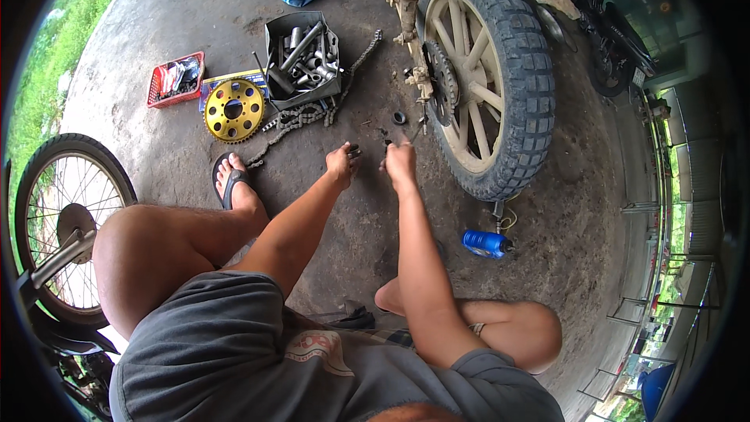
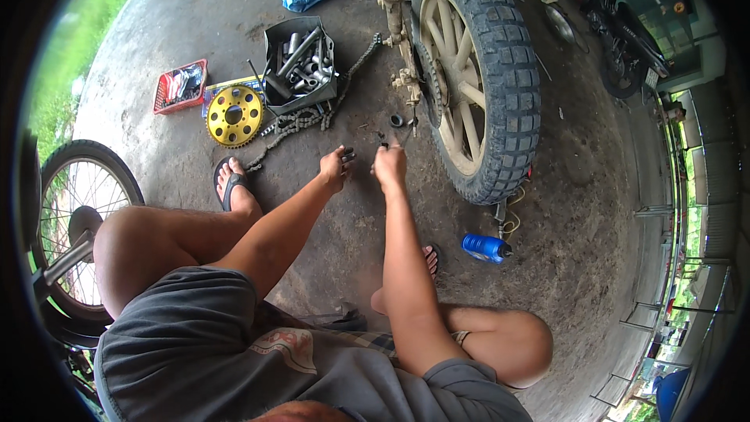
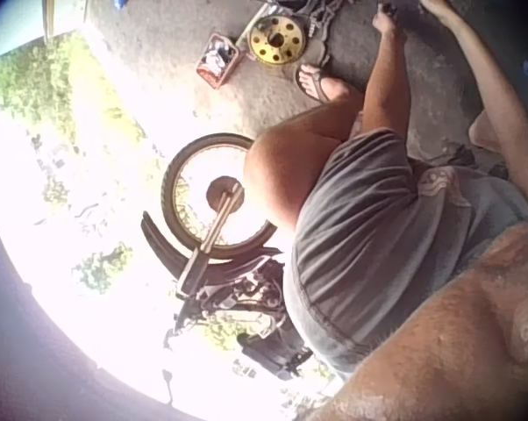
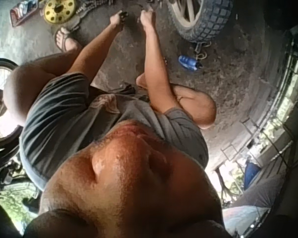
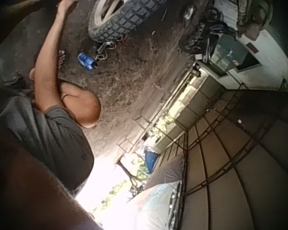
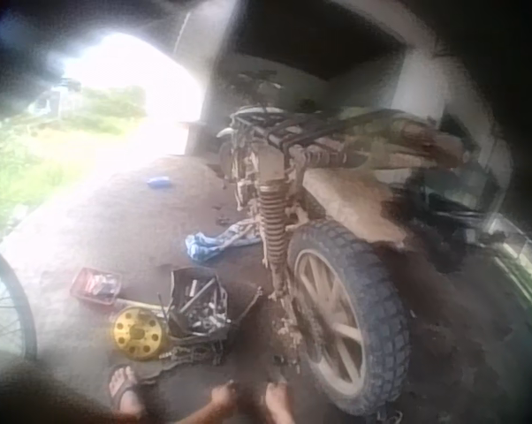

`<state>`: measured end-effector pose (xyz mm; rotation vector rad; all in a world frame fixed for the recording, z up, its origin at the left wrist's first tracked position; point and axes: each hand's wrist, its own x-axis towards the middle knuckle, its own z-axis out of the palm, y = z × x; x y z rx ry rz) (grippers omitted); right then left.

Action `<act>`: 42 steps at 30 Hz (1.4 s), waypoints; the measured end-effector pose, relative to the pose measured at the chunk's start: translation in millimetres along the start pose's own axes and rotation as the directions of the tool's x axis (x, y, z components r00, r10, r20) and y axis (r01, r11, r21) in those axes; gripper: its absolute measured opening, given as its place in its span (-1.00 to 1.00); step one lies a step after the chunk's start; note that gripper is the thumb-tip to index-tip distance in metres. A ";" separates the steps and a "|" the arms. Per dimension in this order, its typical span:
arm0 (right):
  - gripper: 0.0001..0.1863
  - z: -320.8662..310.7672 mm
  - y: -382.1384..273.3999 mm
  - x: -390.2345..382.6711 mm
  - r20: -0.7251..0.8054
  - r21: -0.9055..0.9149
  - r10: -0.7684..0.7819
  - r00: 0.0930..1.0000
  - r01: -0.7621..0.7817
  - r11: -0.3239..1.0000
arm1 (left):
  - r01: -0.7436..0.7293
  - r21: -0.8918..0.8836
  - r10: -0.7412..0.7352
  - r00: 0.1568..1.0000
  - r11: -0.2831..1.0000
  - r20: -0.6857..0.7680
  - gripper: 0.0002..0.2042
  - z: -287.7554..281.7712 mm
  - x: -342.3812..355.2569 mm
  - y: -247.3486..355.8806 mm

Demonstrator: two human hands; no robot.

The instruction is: Repairing a motorcycle rear wheel and sprocket assembly using a hammer and wrenches.

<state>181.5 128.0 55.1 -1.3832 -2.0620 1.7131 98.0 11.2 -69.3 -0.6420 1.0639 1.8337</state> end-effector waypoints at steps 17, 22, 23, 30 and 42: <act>-0.65 -57.2 -53.1 -14.5 -0.631 0.773 0.244 0.736 0.571 0.277 | -0.185 0.104 0.106 0.849 0.977 0.517 -0.74 145.5 -79.1 37.4; -0.69 -23.8 -90.3 -44.9 -0.633 0.166 -0.445 0.634 0.672 0.722 | -0.133 0.008 0.112 0.859 0.991 0.499 -0.80 146.2 -71.5 28.1; -0.72 -13.1 -95.1 -48.7 -0.522 -0.115 -0.625 0.580 0.679 0.726 | -0.105 -0.042 0.111 0.835 0.994 0.539 -0.81 139.1 -64.4 22.3; -0.57 37.1 -40.0 -29.7 0.082 -0.617 -0.500 0.862 0.438 0.654 | -0.117 0.486 0.079 0.992 0.866 0.098 -0.82 22.1 -4.3 -9.8; -0.54 -73.0 -4.6 20.4 -0.261 0.963 0.242 0.934 0.270 -0.003 | -0.179 0.208 0.074 0.899 0.962 0.432 -0.73 92.2 -62.3 28.4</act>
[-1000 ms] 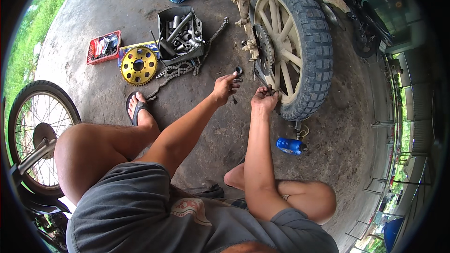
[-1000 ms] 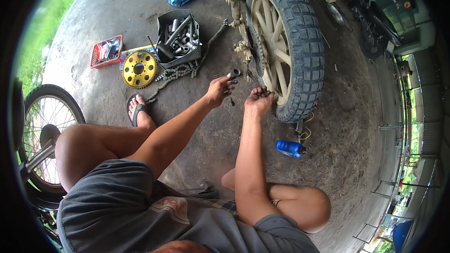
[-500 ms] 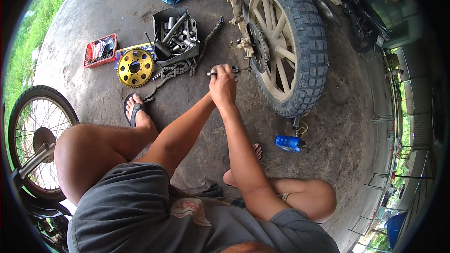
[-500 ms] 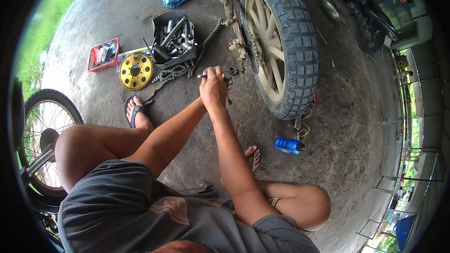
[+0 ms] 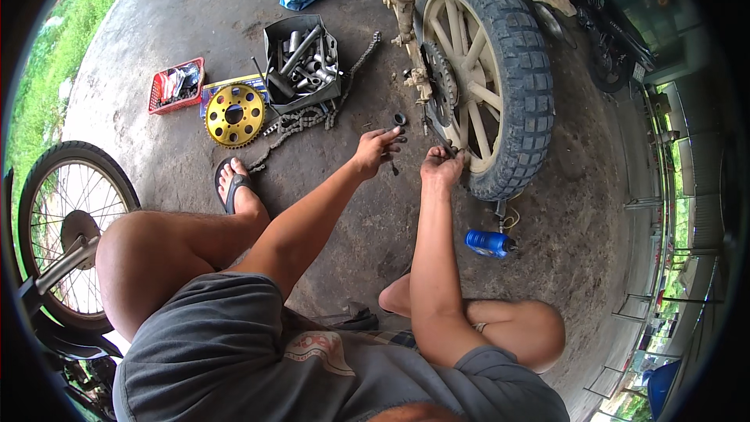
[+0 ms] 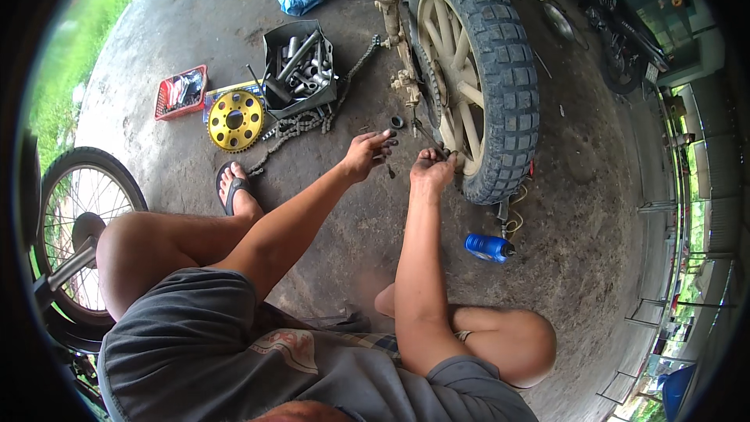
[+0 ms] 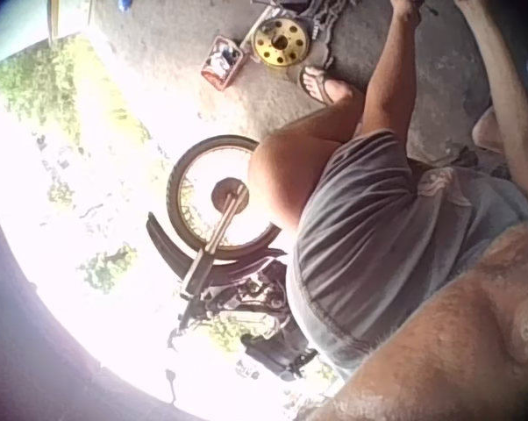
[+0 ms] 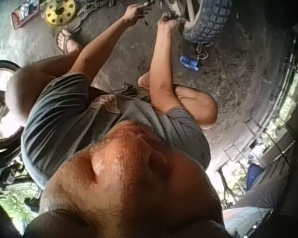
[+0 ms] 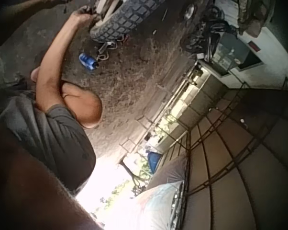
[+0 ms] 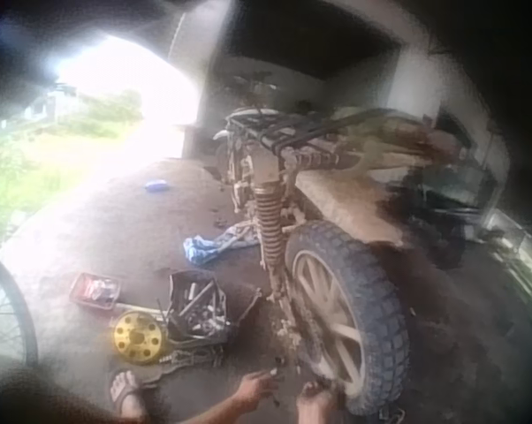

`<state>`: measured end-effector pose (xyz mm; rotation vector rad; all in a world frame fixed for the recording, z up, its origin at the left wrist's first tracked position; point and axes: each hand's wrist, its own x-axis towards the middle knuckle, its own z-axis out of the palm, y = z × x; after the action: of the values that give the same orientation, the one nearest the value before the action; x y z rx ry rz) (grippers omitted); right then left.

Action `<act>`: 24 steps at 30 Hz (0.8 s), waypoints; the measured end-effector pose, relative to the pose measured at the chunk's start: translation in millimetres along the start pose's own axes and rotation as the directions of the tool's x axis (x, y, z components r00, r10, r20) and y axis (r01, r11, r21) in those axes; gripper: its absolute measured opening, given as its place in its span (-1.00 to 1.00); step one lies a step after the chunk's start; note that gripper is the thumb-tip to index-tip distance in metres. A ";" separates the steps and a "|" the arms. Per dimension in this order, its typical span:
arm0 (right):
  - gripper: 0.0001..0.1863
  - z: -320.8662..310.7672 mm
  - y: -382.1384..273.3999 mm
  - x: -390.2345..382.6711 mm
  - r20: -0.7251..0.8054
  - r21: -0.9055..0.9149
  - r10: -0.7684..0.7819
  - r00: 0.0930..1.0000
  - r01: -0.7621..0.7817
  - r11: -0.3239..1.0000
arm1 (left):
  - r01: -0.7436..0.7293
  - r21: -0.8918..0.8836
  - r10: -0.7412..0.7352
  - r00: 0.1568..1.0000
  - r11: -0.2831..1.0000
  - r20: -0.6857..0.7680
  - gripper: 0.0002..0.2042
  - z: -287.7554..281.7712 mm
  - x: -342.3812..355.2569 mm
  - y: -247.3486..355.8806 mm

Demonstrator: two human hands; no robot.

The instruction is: Repairing a motorcycle rear wheel and sprocket assembly using a hammer and wrenches.

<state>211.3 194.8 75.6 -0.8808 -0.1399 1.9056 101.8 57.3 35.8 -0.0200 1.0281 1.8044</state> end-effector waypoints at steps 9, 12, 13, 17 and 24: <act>-0.63 55.7 30.3 -94.4 0.585 -0.519 -0.513 0.628 0.776 0.358 | 0.036 -0.187 -0.019 0.995 0.982 0.094 -0.68 37.0 25.3 10.7; -0.79 47.1 65.8 -106.3 0.883 -0.412 -0.318 0.345 0.895 -0.173 | -0.011 -0.374 0.069 0.988 0.927 0.141 -0.60 -1.7 37.1 -21.5; -0.83 36.6 79.5 -108.9 0.912 -0.406 -0.147 0.382 0.892 -0.198 | -0.148 -0.149 0.162 0.982 0.978 0.094 -0.61 -24.0 39.1 -28.6; -0.59 -11.3 99.4 -79.5 0.696 -0.543 0.287 0.658 0.744 -0.389 | 0.124 0.019 -0.123 0.991 0.992 -0.051 -0.66 -98.0 6.4 -62.7; -0.65 -35.8 19.4 2.2 0.203 -0.425 0.231 0.952 -0.126 0.896 | 0.205 0.091 -0.202 0.979 0.975 -0.041 -0.70 -61.9 -17.8 -32.1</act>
<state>219.0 177.2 39.7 -0.9477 -0.6509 2.2014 109.0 7.8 -15.9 -0.0932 1.0930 1.5731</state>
